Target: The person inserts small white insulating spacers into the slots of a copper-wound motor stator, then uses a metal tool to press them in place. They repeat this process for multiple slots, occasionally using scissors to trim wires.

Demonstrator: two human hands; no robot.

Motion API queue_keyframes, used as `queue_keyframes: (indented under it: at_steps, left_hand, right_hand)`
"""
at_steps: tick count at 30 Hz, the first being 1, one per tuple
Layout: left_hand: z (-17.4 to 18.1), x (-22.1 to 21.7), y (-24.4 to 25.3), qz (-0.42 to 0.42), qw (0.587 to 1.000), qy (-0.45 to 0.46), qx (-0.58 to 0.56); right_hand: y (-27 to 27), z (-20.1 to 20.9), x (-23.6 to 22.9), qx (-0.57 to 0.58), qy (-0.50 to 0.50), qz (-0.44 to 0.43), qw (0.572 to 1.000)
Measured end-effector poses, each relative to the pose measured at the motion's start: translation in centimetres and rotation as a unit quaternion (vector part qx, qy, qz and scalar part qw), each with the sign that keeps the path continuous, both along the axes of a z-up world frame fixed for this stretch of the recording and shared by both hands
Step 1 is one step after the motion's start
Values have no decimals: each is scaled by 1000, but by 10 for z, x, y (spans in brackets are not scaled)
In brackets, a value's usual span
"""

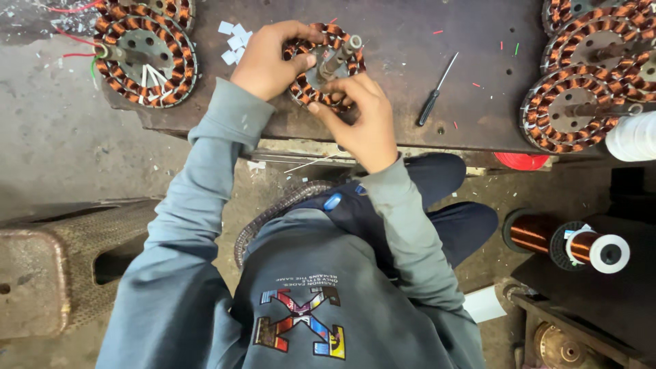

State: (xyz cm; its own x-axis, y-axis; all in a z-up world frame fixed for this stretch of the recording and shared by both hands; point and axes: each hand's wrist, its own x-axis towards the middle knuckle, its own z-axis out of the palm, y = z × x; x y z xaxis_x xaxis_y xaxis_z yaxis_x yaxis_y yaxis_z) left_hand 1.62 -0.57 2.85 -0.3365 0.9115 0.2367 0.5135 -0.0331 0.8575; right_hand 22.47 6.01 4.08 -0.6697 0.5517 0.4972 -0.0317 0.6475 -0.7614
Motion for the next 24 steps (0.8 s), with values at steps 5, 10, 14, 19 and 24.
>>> queue_keyframes:
  at_steps: [5, 10, 14, 19, 24]
  left_hand:
    - [28, 23, -25, 99, 987, 108, 63]
    - [46, 98, -85, 316, 940, 77, 102]
    - [24, 137, -103, 210, 934, -286, 33]
    - [-13, 137, -72, 108, 810, -575, -38]
    - [-23, 127, -51, 76, 710, -699, -21]
  right_hand:
    - [-15, 2, -12, -6, -16, -55, 998]
    - [-24, -1, -7, -121, 0, -68, 990]
    - [-33, -9, 4, -279, 57, -80, 955]
    - [-35, -14, 14, -360, 103, -74, 924]
    - [-37, -9, 18, -424, 107, -67, 897]
